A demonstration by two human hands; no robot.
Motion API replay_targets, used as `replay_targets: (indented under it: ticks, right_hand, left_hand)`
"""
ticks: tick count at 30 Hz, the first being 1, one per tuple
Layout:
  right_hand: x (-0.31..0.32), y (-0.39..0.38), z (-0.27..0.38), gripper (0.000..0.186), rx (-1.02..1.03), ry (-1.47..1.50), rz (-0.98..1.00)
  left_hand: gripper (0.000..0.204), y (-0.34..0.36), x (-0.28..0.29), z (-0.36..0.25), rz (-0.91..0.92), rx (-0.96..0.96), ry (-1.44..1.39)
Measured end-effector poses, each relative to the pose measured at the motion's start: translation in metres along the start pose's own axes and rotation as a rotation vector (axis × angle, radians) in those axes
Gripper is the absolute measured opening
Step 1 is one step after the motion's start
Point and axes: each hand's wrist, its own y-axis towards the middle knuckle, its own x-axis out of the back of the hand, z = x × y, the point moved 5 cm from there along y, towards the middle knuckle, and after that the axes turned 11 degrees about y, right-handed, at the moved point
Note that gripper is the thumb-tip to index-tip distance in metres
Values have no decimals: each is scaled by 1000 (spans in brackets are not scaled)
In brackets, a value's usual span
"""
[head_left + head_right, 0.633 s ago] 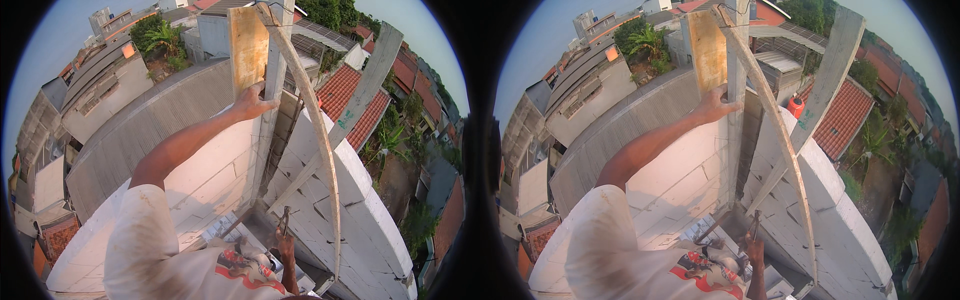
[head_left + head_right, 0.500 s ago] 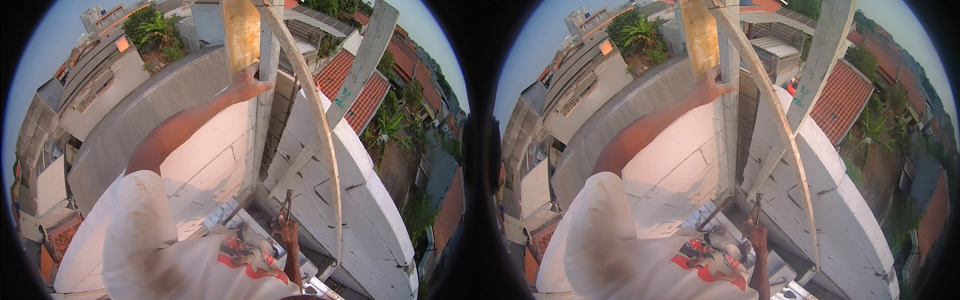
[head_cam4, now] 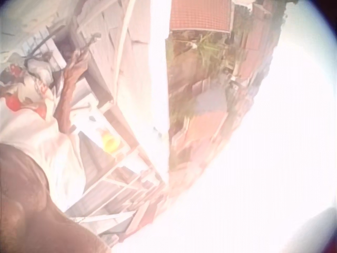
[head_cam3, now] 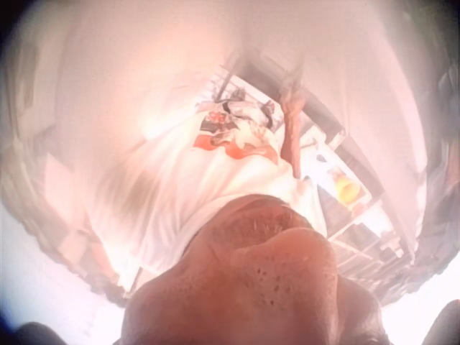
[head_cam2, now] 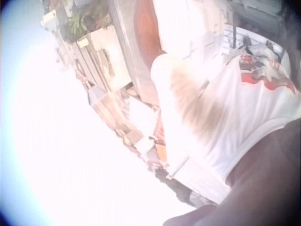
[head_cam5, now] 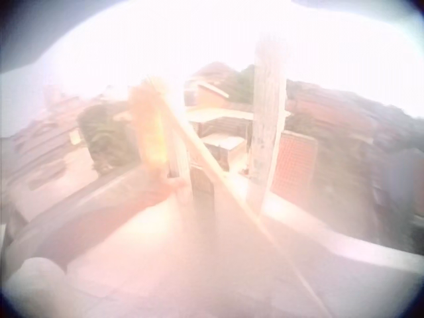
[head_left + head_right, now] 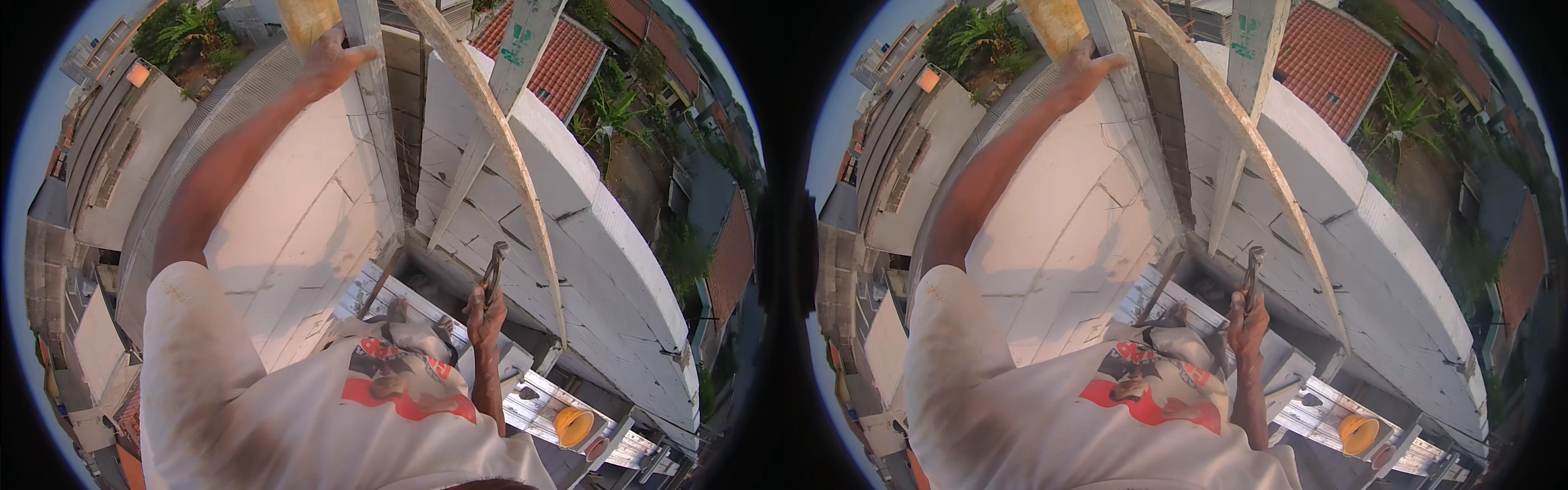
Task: The person secures a wooden plank to a metal frame on a rooftop using a hammer and nails. They then scoop cement from a bucket with a trowel and apply it to the wall surface. Finally, they use pliers to adjust a wire on the structure.
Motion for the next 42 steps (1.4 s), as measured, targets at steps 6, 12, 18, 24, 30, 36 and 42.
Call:
replay_targets:
  ticks: [6,12,18,24,30,36,42]
  right_hand:
    - [27,78,139,30,360,2,-213]
    - [32,142,231,31,326,-133,-246]
    - [16,162,215,36,428,-250,-150]
    - [11,156,207,38,320,-210,-87]
    - [8,153,202,38,186,-331,-56]
    - [11,152,199,36,244,-327,-101]
    - [12,151,197,32,326,-327,-115]
  left_hand:
    - [59,-2,-5,7,45,-24,-147]
    - [55,1,-3,7,44,-48,-55]
    - [56,0,-5,5,105,-71,-93]
    - [44,-18,16,-29,103,-300,-176]
    - [32,12,-24,36,215,-15,-416]
    - [32,19,-32,53,158,-39,-290]
    - [36,10,-12,34,159,-87,-217]
